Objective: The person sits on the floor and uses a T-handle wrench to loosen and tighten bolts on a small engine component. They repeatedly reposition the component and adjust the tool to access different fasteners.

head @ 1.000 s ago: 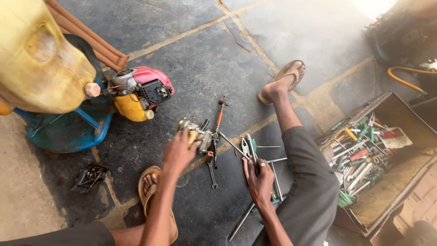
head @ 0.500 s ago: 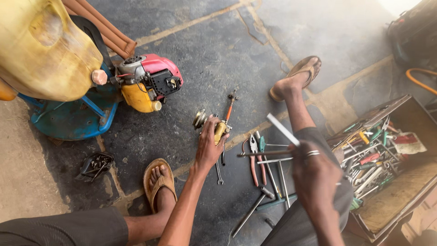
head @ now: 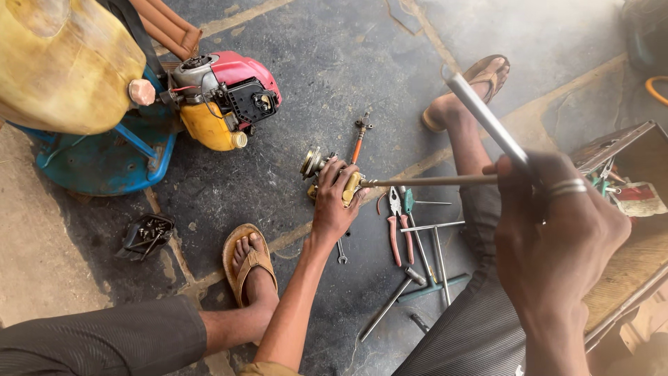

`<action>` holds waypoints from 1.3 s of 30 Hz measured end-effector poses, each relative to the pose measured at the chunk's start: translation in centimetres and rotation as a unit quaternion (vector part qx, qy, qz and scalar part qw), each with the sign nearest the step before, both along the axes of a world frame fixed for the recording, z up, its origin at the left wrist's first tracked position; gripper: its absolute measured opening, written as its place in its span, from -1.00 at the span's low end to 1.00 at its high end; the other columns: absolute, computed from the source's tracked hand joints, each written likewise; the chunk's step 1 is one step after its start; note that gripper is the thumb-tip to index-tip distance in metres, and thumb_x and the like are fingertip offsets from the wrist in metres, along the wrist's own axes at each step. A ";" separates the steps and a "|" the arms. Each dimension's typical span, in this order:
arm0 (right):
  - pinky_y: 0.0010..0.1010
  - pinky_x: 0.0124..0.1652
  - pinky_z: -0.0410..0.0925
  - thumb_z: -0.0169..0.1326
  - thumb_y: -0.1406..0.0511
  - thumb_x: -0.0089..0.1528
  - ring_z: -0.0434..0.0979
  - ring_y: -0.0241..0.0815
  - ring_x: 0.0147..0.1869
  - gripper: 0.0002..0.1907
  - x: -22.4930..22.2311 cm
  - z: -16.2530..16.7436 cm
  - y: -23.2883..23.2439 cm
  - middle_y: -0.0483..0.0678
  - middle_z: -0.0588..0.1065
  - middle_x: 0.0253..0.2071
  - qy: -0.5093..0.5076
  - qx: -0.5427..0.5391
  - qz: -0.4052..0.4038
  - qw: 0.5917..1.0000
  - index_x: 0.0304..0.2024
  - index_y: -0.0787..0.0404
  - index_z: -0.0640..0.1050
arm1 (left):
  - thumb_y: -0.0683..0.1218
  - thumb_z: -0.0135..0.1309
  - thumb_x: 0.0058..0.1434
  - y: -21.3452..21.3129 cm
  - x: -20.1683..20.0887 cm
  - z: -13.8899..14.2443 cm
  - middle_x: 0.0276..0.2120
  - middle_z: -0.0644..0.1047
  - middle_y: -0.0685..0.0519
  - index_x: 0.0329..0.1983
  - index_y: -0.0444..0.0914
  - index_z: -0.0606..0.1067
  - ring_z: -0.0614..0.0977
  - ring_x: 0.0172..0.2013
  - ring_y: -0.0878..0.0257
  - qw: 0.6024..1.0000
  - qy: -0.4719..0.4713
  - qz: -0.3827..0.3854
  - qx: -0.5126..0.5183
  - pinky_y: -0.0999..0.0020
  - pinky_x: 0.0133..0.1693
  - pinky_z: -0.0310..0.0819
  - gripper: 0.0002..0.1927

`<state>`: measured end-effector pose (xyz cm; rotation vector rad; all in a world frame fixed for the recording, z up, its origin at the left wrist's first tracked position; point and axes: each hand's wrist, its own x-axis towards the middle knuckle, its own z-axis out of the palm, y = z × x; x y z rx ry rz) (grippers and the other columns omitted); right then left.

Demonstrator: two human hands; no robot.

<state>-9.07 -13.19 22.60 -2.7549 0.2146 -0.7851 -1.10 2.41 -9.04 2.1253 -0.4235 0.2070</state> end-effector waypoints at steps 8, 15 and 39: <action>-0.36 -0.56 0.04 0.27 0.42 0.40 0.26 -0.28 -0.63 -0.89 2.2 0.4 1.4 -0.06 0.37 -0.63 0.012 -0.049 0.032 0.998 -0.24 0.28 0.61 | 0.03 0.21 0.24 -0.4 0.2 -0.7 0.18 0.42 -0.17 0.19 -0.24 0.44 0.29 0.35 -0.22 1.000 0.002 0.002 0.014 -0.19 0.36 0.16 -0.51; -0.33 -0.58 0.02 0.22 0.37 0.44 0.24 -0.24 -0.67 -0.83 3.0 0.9 2.2 -0.06 0.34 -0.66 0.038 -0.069 0.022 0.997 -0.27 0.28 0.59 | 0.00 0.20 0.26 -0.5 -0.2 -0.1 0.19 0.41 -0.18 0.20 -0.24 0.43 0.29 0.36 -0.22 1.000 0.002 0.004 -0.002 -0.19 0.37 0.17 -0.52; -0.45 -0.51 -0.05 0.16 0.26 0.42 0.09 -0.36 -0.58 -0.73 6.6 -4.0 0.0 -0.28 0.23 -0.59 -0.075 -0.253 0.059 0.963 -0.34 0.06 0.38 | -0.50 0.09 -0.05 -0.5 0.7 -0.1 0.26 0.43 0.00 0.00 -0.20 0.51 0.26 0.42 -0.15 0.991 0.070 -0.100 -0.050 0.03 0.34 0.18 -0.44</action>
